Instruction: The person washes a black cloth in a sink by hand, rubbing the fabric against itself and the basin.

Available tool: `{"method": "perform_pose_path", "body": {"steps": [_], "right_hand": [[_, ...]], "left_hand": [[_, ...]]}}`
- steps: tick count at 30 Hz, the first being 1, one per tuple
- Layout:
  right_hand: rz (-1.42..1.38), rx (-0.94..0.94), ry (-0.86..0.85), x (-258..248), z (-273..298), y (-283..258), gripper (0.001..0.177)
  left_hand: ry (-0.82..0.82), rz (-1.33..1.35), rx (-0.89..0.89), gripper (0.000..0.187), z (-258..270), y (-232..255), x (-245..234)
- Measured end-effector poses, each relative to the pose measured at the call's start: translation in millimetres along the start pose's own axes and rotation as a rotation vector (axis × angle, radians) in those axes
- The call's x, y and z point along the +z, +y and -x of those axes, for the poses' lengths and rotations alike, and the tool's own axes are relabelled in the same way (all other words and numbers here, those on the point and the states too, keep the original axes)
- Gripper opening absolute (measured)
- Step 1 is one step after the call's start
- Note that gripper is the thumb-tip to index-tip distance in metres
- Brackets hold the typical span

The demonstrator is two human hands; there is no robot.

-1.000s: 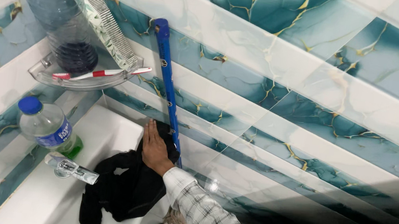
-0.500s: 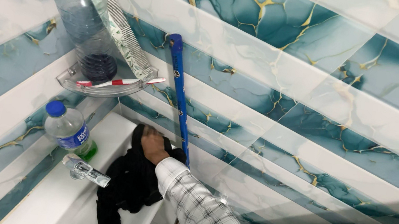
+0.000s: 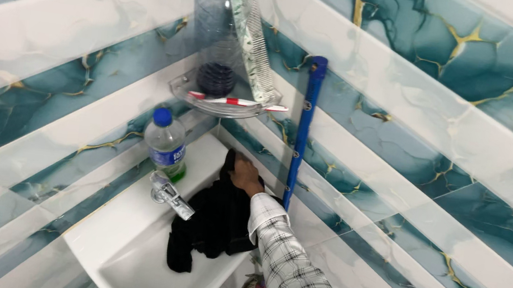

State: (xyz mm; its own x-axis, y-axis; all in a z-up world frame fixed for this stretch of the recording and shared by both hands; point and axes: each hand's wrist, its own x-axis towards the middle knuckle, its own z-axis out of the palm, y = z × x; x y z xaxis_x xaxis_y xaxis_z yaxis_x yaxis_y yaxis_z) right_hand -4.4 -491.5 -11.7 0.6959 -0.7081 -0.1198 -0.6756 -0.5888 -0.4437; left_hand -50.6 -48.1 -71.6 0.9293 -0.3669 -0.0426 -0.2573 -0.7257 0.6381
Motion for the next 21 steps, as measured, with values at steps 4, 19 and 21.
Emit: {"method": "perform_pose_path", "body": {"steps": [4, 19, 21], "right_hand": [[-0.07, -0.189, 0.026, 9, -11, -7, 0.083], [0.179, -0.686, 0.084, 18, 46, -65, 0.088], [0.187, -0.585, 0.082, 5, 25, -54, 0.092]], "left_hand": [[0.051, -0.002, 0.097, 0.026, 11, 7, -13], [-0.04, -0.026, 0.403, 0.021, 21, 42, -62], [0.012, 0.001, 0.426, 0.022, 21, 39, -58]]}}
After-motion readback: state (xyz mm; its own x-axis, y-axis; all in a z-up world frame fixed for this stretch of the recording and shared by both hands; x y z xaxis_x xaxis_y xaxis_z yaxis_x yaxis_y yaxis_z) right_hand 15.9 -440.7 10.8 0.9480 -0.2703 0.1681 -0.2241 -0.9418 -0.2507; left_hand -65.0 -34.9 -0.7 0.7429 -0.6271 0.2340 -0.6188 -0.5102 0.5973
